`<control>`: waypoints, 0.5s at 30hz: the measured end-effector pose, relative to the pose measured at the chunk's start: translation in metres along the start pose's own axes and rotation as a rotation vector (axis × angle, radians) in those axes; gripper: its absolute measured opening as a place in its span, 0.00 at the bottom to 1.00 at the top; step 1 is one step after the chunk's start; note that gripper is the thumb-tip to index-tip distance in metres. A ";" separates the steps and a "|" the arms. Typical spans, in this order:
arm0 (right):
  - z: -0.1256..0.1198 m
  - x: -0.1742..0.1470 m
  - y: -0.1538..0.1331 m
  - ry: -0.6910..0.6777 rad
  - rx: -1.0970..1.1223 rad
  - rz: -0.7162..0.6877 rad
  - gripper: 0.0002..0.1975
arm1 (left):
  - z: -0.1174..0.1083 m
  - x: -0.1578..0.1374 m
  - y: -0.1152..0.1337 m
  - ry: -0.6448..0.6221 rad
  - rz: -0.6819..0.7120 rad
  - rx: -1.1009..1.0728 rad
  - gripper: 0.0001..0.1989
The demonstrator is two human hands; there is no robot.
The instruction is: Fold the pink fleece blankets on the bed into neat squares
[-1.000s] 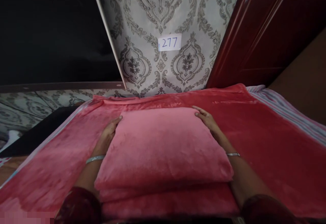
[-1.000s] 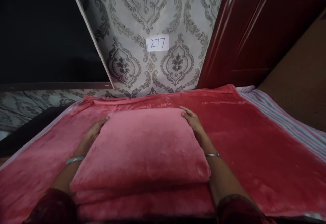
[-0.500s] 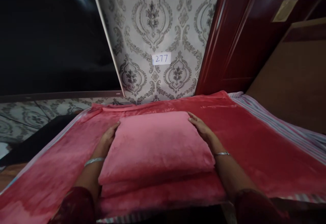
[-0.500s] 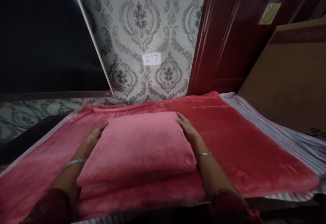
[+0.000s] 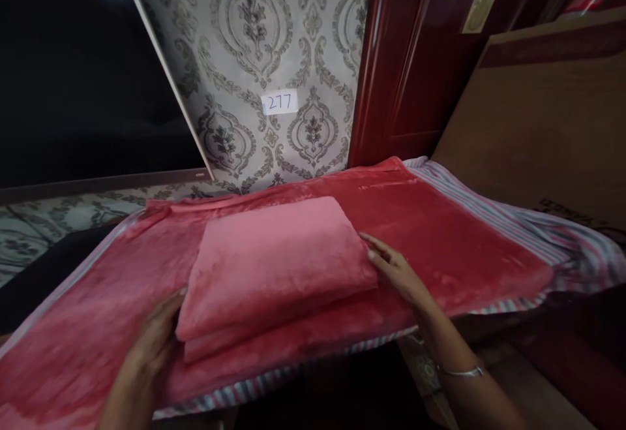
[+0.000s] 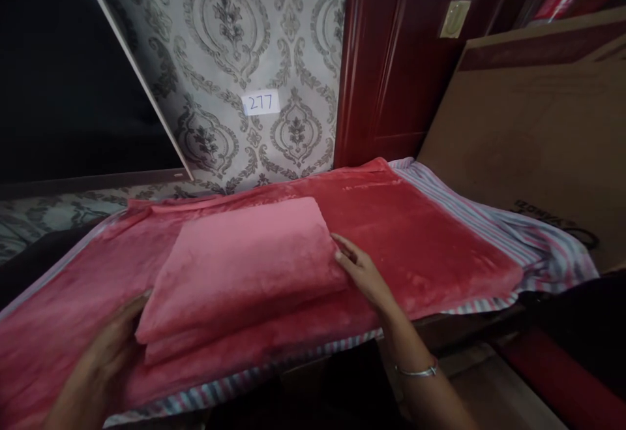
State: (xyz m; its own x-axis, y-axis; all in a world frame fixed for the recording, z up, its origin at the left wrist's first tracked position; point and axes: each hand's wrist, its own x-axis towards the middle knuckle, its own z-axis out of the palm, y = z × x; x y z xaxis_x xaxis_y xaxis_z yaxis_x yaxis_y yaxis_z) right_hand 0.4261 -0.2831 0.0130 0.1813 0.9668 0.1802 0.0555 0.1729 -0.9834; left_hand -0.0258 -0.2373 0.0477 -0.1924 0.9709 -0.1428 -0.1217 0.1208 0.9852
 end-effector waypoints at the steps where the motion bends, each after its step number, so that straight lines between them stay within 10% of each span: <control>1: 0.003 -0.005 0.001 0.005 0.008 0.014 0.35 | -0.001 -0.004 -0.004 0.001 -0.044 -0.013 0.17; 15: 0.009 -0.016 0.034 0.163 0.044 0.042 0.37 | 0.017 -0.029 -0.019 0.137 0.034 -0.081 0.25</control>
State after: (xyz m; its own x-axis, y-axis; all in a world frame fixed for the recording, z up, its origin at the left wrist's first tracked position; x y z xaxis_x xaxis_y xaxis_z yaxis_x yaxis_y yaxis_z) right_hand 0.4163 -0.2913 -0.0240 0.3396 0.9307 0.1361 0.0021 0.1440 -0.9896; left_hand -0.0014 -0.2640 0.0345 -0.3282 0.9361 -0.1263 -0.1900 0.0655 0.9796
